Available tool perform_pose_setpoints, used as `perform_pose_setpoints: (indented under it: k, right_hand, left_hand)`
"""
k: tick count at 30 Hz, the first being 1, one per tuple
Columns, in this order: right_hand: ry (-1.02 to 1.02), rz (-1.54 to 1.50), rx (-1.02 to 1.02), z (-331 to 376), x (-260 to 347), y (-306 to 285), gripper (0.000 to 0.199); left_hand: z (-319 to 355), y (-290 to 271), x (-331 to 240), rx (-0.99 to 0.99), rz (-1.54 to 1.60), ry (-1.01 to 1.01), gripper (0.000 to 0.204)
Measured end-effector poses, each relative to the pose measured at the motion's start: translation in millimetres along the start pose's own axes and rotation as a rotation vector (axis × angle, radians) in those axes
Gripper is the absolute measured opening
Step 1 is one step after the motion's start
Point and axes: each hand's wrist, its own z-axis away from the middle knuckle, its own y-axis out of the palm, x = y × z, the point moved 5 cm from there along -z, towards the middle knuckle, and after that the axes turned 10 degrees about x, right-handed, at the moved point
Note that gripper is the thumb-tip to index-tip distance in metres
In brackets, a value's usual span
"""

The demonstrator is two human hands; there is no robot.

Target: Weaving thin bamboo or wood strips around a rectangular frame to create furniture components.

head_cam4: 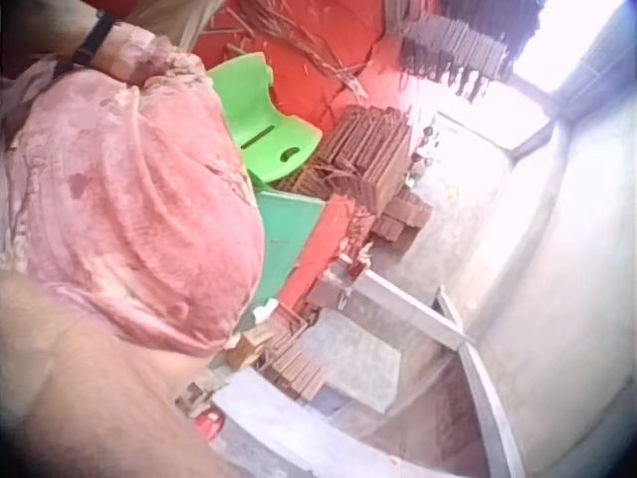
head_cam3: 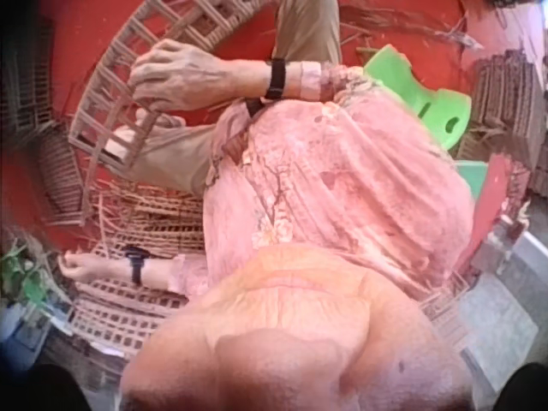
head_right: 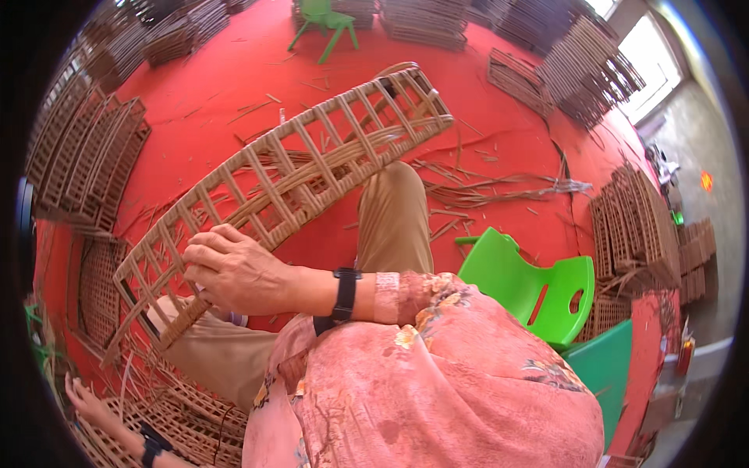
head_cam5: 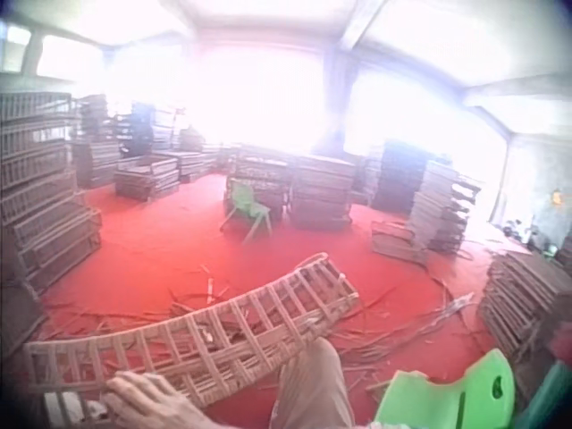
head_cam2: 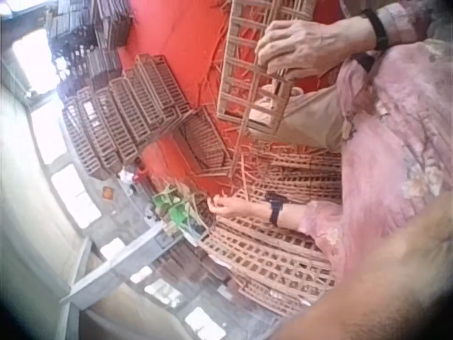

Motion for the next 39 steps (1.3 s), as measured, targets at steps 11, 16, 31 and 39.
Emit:
perform_pose_setpoints:
  k: [11, 16, 31, 39]
  right_hand:
    - [0.1, 0.173, -0.164, 34, -26, -83, 0.026]
    - [0.443, 0.448, -0.251, 97, -71, -152, 0.019]
    - [0.621, 0.572, -0.092, 128, -123, -187, 0.028]
    - [0.554, 0.296, 0.219, 100, -151, -214, 0.032]
  left_hand:
    - [98, 94, -212, 0.366, 0.22, 0.334, 0.032]
    - [88, 99, -200, 0.654, 0.304, 0.251, 0.028]
    - [127, 64, -363, 0.61, 0.301, 0.423, 0.013]
    - [226, 158, -524, 0.802, 0.708, 0.69, 0.016]
